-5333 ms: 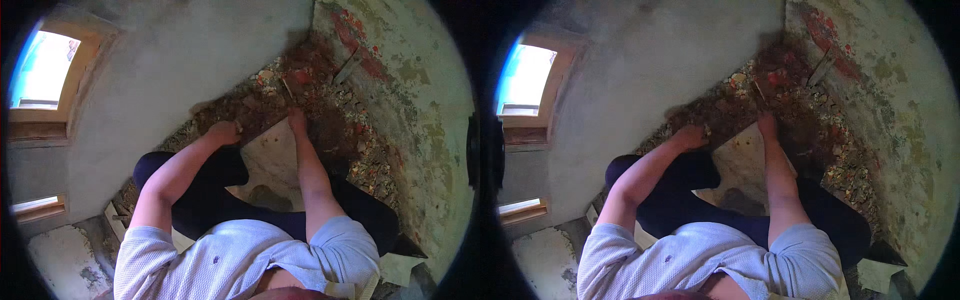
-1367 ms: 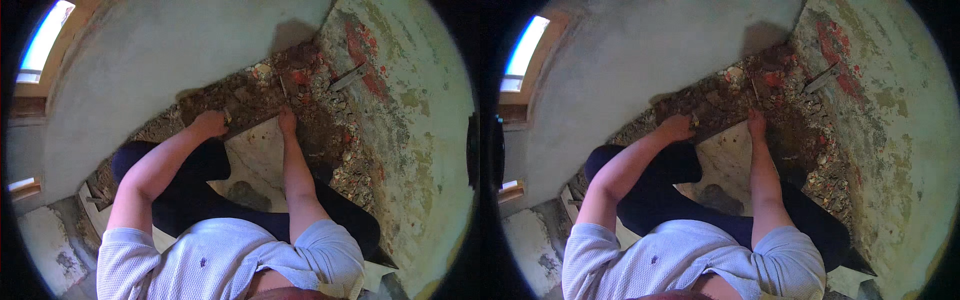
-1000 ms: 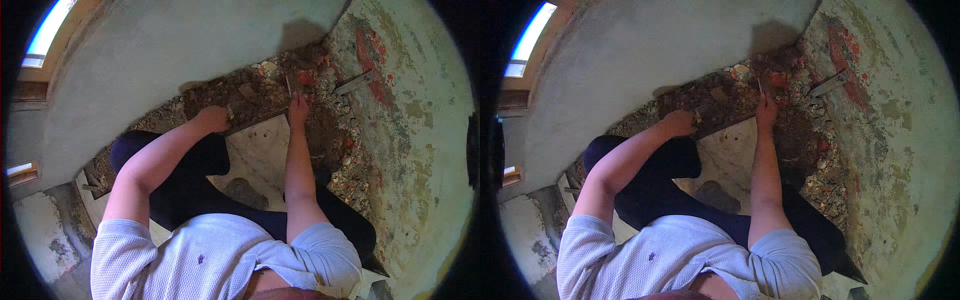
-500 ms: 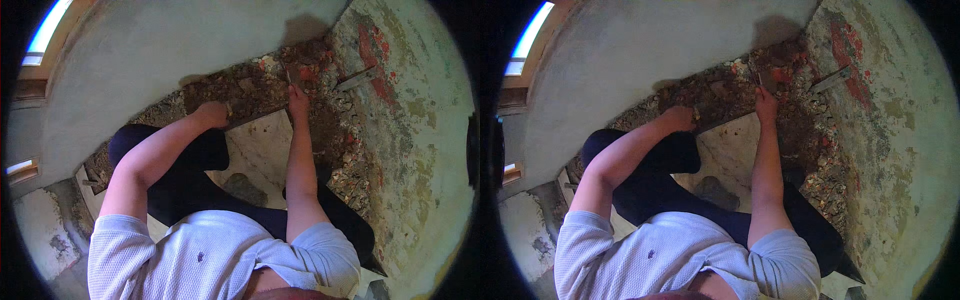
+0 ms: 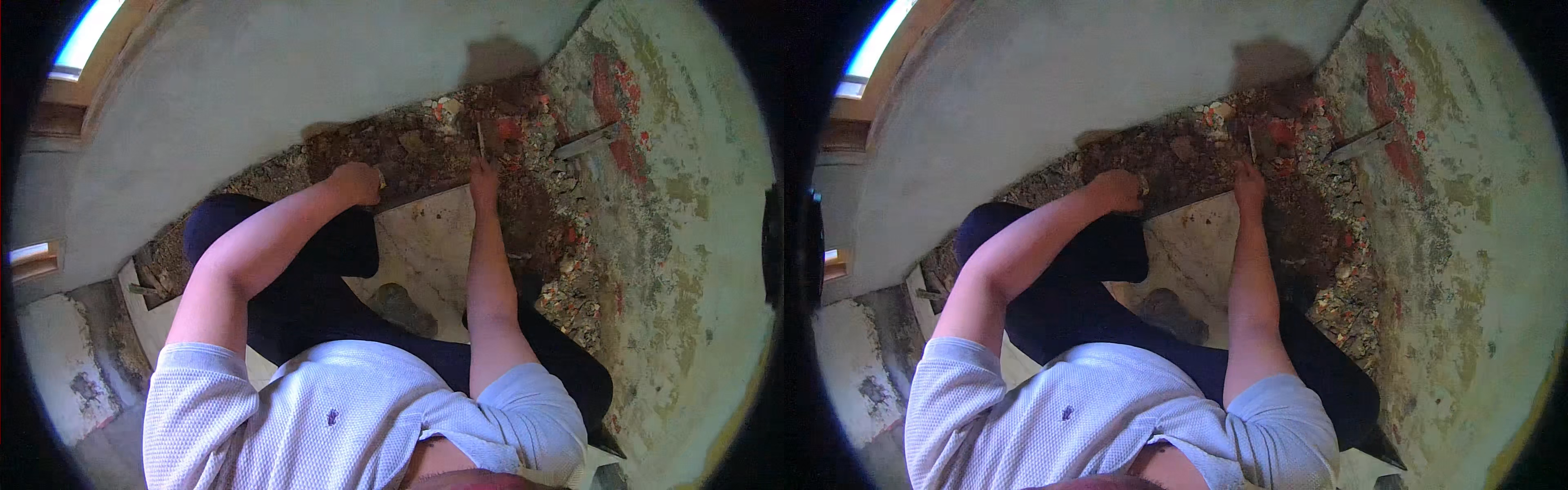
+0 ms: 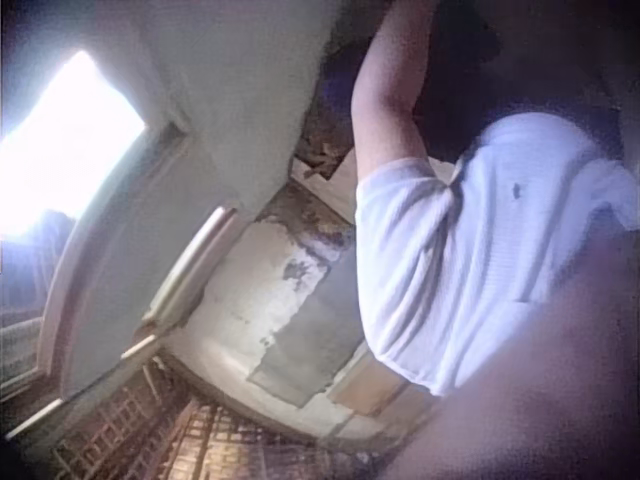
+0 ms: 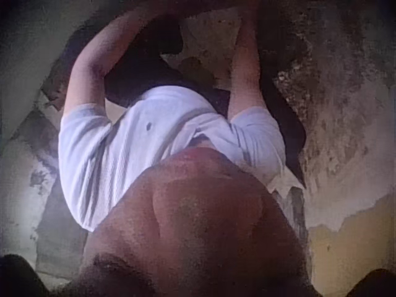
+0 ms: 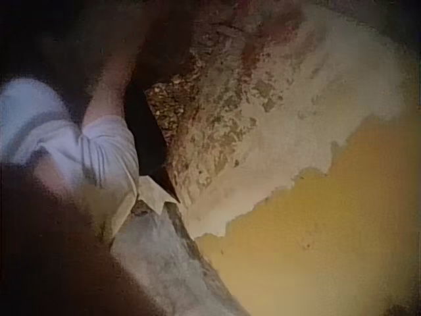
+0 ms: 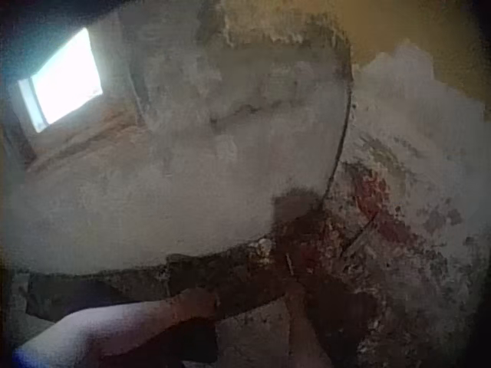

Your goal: Scraping and repairing the base of a wall using a hammer and a screwdriver/scraper tool.

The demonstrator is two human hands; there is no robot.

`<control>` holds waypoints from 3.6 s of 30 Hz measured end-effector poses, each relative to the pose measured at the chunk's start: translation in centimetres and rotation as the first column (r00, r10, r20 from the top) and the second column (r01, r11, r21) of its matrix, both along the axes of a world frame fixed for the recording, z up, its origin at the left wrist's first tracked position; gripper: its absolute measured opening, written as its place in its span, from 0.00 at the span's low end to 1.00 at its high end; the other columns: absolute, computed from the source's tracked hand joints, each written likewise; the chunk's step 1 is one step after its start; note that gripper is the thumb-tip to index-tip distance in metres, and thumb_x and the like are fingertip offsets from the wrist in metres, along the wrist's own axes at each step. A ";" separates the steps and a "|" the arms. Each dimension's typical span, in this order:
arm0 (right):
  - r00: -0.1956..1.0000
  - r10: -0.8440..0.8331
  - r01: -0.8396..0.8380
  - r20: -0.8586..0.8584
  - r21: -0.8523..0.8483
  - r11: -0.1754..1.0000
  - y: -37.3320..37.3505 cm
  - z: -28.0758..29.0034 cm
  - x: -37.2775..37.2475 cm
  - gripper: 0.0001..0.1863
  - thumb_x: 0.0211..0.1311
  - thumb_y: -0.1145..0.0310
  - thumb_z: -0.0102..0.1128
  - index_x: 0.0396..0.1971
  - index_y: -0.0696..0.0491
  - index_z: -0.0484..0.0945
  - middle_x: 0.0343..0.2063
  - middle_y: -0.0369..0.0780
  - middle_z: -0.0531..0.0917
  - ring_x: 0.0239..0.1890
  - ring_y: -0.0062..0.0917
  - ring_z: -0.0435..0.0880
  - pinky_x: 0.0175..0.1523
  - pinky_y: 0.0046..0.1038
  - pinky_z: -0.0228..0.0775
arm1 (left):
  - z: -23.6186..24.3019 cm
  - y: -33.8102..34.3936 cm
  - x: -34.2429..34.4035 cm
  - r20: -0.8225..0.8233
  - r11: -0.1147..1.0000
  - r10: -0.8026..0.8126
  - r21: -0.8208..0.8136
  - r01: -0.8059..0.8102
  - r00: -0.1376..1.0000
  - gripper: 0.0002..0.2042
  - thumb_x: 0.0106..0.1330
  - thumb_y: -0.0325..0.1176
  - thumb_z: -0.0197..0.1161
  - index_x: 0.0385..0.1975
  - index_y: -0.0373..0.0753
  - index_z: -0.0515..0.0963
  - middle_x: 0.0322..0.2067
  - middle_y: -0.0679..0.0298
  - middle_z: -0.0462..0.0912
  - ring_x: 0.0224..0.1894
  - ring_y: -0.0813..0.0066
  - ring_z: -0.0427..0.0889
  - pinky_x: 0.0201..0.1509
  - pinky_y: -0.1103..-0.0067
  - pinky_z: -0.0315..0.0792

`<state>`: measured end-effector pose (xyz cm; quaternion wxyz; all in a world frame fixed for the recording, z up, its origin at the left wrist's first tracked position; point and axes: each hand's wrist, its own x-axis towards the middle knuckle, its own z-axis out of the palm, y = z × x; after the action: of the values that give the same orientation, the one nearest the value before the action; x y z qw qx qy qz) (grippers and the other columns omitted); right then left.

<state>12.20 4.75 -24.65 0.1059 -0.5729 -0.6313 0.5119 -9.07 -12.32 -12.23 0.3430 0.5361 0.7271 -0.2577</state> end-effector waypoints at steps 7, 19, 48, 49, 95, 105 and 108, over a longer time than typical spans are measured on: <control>0.958 -0.043 0.091 -0.283 0.160 0.983 3.2 -1.1 -0.7 0.31 0.71 0.46 0.47 0.63 0.55 0.68 0.62 0.48 0.70 0.66 0.40 0.67 0.68 0.38 0.57 | -0.3 1.0 0.6 0.019 0.998 -0.009 0.055 0.007 1.000 0.17 0.57 0.40 0.62 0.42 0.36 0.83 0.42 0.54 0.85 0.47 0.55 0.83 0.48 0.62 0.78; 0.761 0.257 -0.439 0.596 0.181 0.880 1.9 -12.5 0.1 0.22 0.74 0.57 0.45 0.57 0.55 0.74 0.52 0.49 0.79 0.47 0.46 0.81 0.49 0.41 0.74 | -2.3 1.0 0.2 0.005 0.962 0.252 0.105 -0.252 0.968 0.17 0.60 0.41 0.63 0.46 0.41 0.83 0.50 0.58 0.82 0.53 0.60 0.81 0.50 0.63 0.77; 0.889 0.091 0.097 -0.448 0.379 0.920 -1.3 1.6 -7.4 0.25 0.72 0.51 0.45 0.56 0.56 0.72 0.49 0.50 0.79 0.52 0.48 0.77 0.55 0.43 0.69 | -6.5 -2.4 -4.1 0.349 0.776 0.557 0.104 -0.622 0.754 0.21 0.57 0.47 0.60 0.43 0.36 0.81 0.39 0.47 0.84 0.45 0.55 0.83 0.46 0.62 0.75; 0.885 0.131 0.111 -0.447 0.475 0.873 -1.0 0.3 -6.7 0.25 0.73 0.52 0.44 0.57 0.57 0.71 0.51 0.50 0.78 0.53 0.47 0.77 0.55 0.43 0.69 | -6.0 -2.2 -3.2 0.431 0.662 0.663 0.045 -0.748 0.612 0.21 0.57 0.48 0.61 0.42 0.36 0.81 0.36 0.47 0.84 0.43 0.56 0.84 0.43 0.62 0.75; 0.967 0.239 -0.247 0.085 0.101 0.964 -6.4 -3.5 -3.8 0.25 0.75 0.55 0.40 0.61 0.57 0.65 0.54 0.54 0.75 0.57 0.48 0.74 0.59 0.43 0.65 | -18.3 -6.1 1.0 0.409 0.644 0.667 0.103 -0.758 0.622 0.22 0.61 0.49 0.59 0.27 0.31 0.81 0.23 0.52 0.82 0.28 0.61 0.83 0.39 0.66 0.75; 0.973 0.077 0.013 -0.215 0.387 0.922 -1.2 4.8 -9.1 0.24 0.74 0.54 0.40 0.58 0.57 0.70 0.53 0.52 0.76 0.52 0.49 0.76 0.56 0.45 0.67 | -14.9 -5.6 1.5 0.372 0.589 0.720 0.119 -0.799 0.586 0.19 0.62 0.47 0.59 0.36 0.33 0.79 0.26 0.54 0.83 0.30 0.58 0.83 0.40 0.66 0.75; 0.937 0.083 0.083 -0.340 0.444 0.892 -1.6 6.3 -10.5 0.24 0.75 0.55 0.38 0.58 0.57 0.68 0.49 0.52 0.77 0.50 0.48 0.77 0.53 0.45 0.68 | -18.9 -7.1 -0.6 0.193 0.879 0.360 0.258 -0.401 0.913 0.21 0.62 0.48 0.59 0.43 0.35 0.78 0.33 0.54 0.84 0.35 0.57 0.83 0.43 0.66 0.75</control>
<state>1.66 3.19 -18.31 0.3467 -0.4321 -0.7037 0.4447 -9.70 -19.41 -31.17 0.3541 0.4437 0.8224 -0.0369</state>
